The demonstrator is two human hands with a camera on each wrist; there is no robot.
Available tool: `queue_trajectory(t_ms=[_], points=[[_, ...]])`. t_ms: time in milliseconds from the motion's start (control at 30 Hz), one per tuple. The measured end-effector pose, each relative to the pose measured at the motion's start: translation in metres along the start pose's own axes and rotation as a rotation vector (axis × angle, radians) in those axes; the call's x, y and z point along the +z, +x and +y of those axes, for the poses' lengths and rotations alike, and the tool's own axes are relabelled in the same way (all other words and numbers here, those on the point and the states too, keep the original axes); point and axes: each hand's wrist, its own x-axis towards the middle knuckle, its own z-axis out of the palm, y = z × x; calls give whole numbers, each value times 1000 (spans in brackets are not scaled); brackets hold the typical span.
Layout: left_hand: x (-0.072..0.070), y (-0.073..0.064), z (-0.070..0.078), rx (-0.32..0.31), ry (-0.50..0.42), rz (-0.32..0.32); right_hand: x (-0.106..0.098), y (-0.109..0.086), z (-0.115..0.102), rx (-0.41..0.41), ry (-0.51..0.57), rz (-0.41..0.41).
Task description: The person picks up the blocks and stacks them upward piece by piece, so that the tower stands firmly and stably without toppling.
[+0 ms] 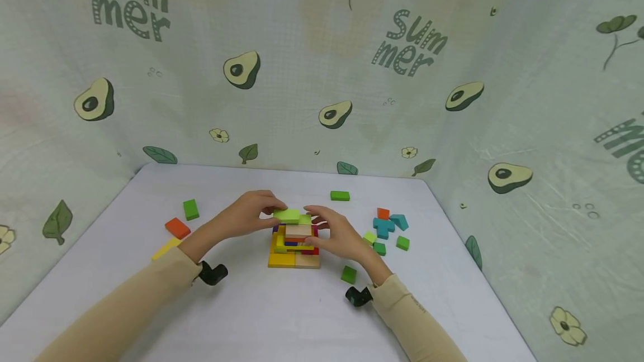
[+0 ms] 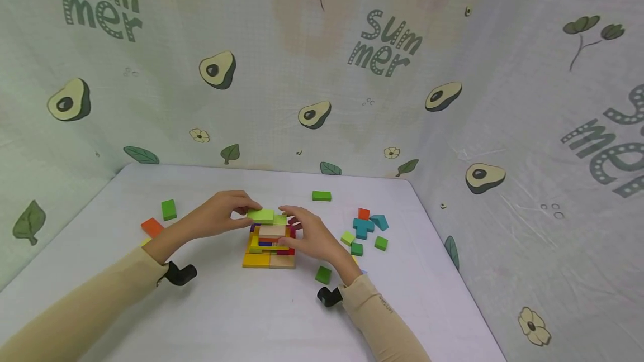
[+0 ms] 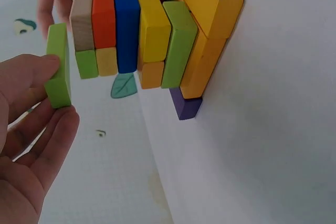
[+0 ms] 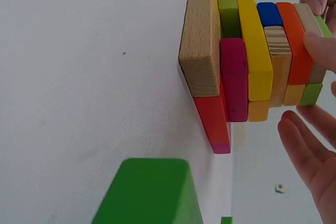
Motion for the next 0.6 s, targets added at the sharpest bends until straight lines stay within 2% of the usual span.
queue_trajectory(t_ms=[300,600], points=[[15,12,3,-7,-28,17,0,1,0,-30,14,11],[19,10,4,-50,-77,47,0,0,0,-42,20,6]])
